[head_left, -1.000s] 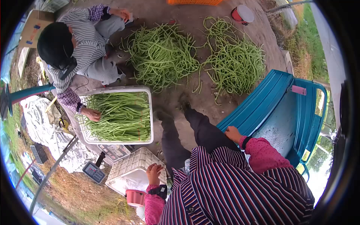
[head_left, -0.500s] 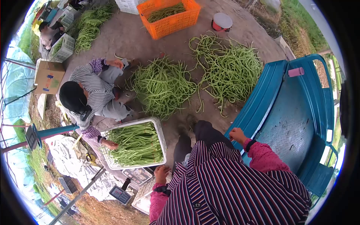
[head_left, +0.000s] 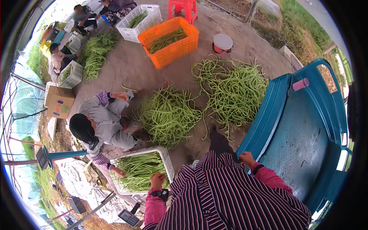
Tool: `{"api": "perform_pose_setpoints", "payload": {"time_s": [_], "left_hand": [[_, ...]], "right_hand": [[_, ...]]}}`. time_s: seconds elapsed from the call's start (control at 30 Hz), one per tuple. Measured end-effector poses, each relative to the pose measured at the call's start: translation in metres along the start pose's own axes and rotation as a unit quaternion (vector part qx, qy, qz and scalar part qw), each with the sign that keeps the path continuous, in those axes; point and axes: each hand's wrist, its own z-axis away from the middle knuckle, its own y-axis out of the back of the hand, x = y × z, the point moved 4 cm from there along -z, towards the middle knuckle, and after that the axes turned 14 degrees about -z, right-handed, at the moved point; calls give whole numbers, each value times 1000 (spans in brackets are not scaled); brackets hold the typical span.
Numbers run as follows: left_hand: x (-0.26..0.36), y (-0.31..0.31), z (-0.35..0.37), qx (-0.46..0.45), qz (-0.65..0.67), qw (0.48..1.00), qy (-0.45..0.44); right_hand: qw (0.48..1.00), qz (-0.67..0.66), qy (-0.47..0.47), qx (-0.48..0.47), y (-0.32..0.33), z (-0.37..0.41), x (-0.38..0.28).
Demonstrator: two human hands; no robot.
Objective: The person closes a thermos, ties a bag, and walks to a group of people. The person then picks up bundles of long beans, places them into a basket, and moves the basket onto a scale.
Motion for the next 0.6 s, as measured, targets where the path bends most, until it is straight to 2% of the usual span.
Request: {"api": "perform_pose_setpoints", "payload": {"time_s": [0.2,0.3,0.37,0.47,0.6], "left_hand": [[89,-116,-16,-68,-68,995,-38],[137,-164,-4,-57,-97,993,-43],[163,-190,3,-50,-105,992,-49],[183,-210,8,-57,-99,992,-53],[195,-228,2,-7,-115,993,2]], "right_hand": [[992,-119,-34,-6,53,-56,-50],[998,-65,-16,12,92,-87,-73],[994,-97,-53,13,115,-112,-89],[989,-127,-68,21,140,-141,-110],[991,-123,-55,21,143,-180,-162]]}}
